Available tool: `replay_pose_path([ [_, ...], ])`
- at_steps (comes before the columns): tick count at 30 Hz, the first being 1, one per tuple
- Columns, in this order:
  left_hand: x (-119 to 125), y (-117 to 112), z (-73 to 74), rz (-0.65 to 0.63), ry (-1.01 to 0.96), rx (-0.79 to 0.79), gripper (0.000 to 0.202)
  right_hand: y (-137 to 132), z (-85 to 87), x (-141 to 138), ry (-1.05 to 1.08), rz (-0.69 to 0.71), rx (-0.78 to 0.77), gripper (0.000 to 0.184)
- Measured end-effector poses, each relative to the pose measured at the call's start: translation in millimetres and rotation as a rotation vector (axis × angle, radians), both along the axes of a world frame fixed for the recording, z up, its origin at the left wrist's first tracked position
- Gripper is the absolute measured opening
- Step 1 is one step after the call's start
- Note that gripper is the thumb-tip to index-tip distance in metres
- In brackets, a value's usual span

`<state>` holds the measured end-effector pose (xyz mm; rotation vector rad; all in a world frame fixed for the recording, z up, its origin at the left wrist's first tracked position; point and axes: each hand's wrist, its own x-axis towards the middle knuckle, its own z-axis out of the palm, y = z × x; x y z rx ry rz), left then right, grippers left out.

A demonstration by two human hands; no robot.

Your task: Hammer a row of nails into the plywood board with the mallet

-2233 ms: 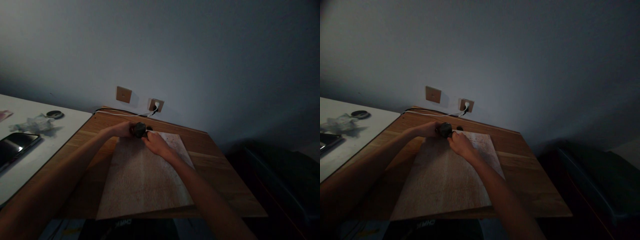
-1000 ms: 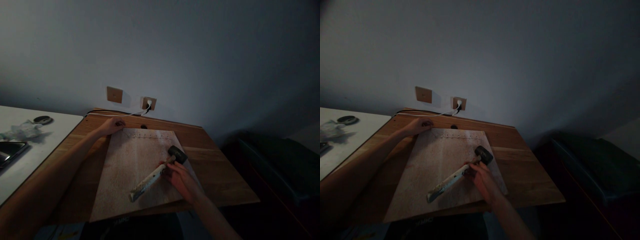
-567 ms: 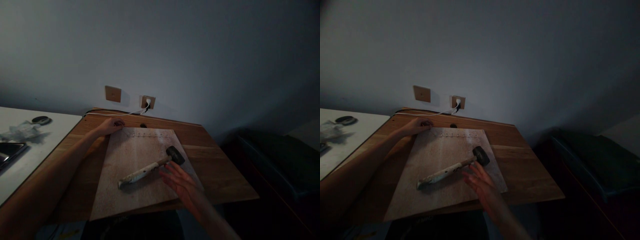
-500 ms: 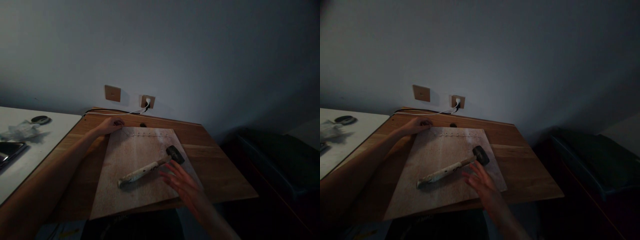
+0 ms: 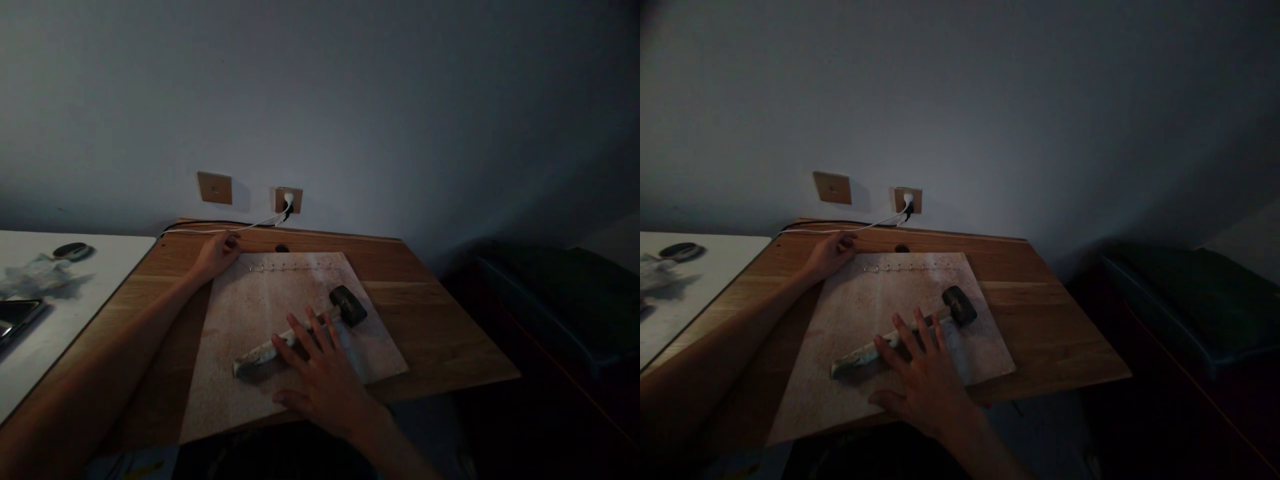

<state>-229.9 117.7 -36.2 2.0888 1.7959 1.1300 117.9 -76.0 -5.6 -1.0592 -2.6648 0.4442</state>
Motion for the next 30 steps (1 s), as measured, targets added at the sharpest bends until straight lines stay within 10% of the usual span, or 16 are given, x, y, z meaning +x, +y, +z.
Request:
replay_pose_path([
  [30, 13, 7, -3.1, -0.049, 0.318, 0.000, 0.037, -12, -13.3, -8, -0.031, -0.010, 0.257, 0.078],
])
